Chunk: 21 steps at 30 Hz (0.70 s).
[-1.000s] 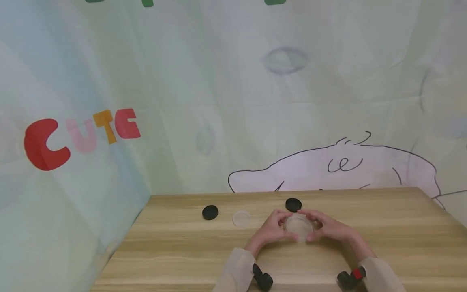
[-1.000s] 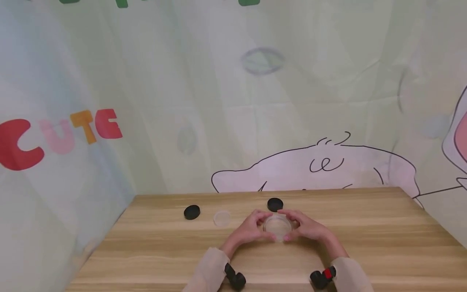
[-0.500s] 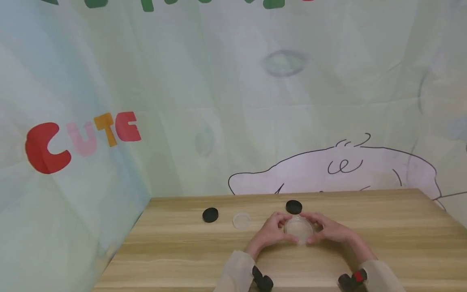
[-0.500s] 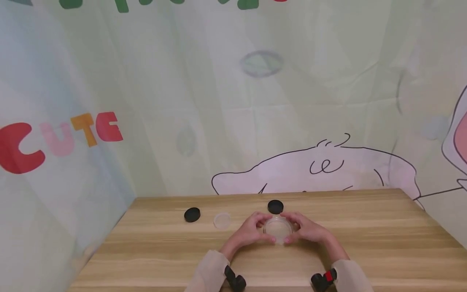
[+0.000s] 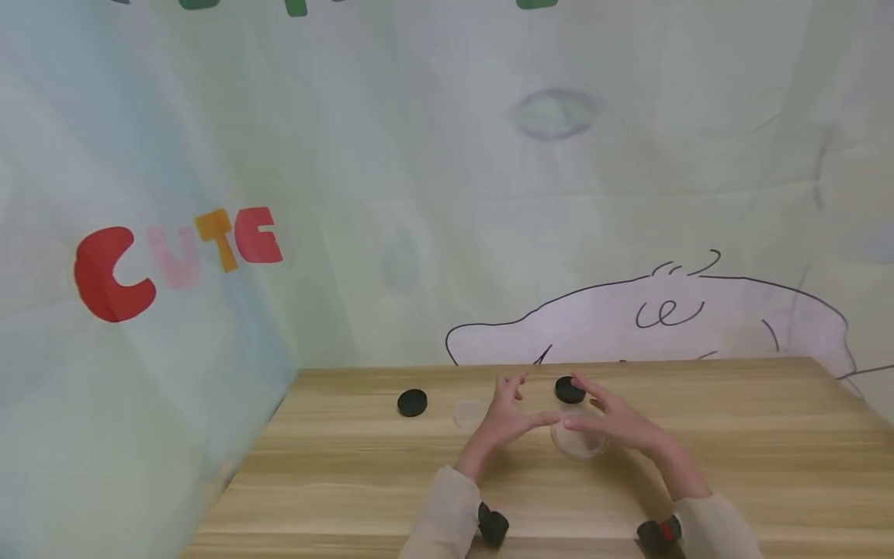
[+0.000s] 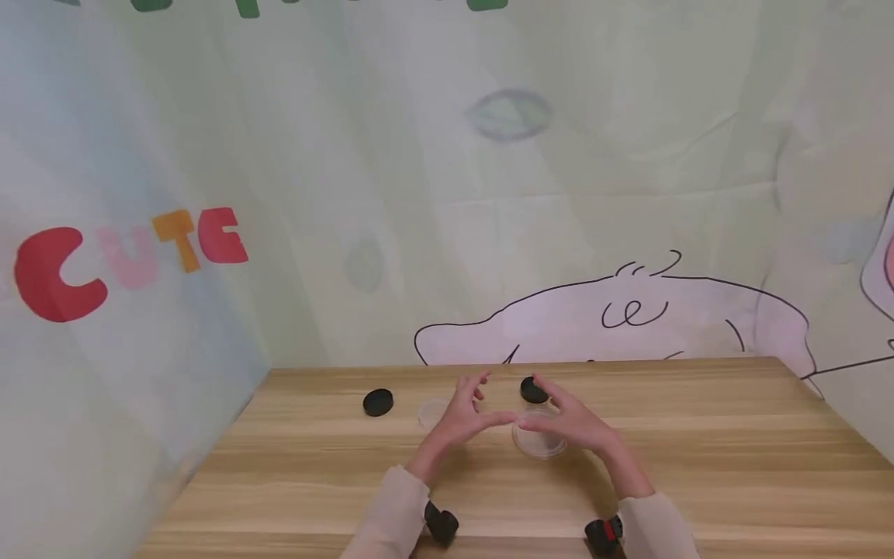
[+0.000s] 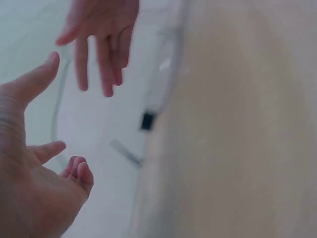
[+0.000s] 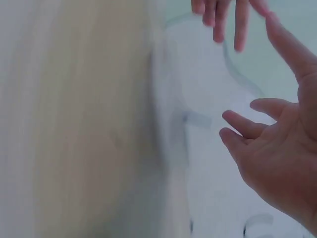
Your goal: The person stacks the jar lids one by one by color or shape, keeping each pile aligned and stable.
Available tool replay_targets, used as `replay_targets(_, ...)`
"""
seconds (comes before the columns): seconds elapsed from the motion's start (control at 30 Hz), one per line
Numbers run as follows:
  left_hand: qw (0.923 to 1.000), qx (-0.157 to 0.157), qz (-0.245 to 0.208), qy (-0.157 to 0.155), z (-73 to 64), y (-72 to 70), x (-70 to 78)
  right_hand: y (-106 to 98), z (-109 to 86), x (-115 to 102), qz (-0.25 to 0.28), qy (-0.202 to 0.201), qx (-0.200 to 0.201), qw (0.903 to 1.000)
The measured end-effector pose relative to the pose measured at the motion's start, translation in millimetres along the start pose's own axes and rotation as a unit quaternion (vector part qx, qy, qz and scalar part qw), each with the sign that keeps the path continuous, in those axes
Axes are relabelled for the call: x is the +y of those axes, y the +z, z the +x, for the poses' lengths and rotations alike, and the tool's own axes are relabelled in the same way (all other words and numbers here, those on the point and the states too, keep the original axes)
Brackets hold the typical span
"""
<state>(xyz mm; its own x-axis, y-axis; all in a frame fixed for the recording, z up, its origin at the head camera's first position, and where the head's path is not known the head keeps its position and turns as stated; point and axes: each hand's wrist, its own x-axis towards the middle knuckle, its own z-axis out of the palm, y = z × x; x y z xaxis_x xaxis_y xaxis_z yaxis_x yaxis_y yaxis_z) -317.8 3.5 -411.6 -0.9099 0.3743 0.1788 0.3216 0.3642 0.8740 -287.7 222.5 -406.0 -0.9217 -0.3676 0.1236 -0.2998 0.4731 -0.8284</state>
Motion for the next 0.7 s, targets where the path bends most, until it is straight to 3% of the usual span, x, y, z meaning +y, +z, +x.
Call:
replay_targets(0.17, 0.9985, 0.052, -0.011, -0.017, -3.3, -48.3, 2.4, 44.3, 31.0, -34.8, 0.028, -0.022, 0.012, 0.9993)
replay_targets(0.33, 0.9976, 0.051, -0.019, -0.044, -11.3, -80.9, -0.9, 104.2, 57.7, -48.0, 0.07, 0.017, 0.064, 0.9953)
replay_targets(0.5, 0.9966, 0.015, -0.023, -0.078, -19.1, -89.8, -17.3, 137.2, 64.4, -37.0, 0.063, 0.022, 0.091, 0.9936)
replay_targets(0.7, 0.9947, 0.006, 0.003, -0.103, -19.6, -88.9, -34.3, 145.6, 73.9, -31.9, 0.048, 0.003, 0.113, 0.9925)
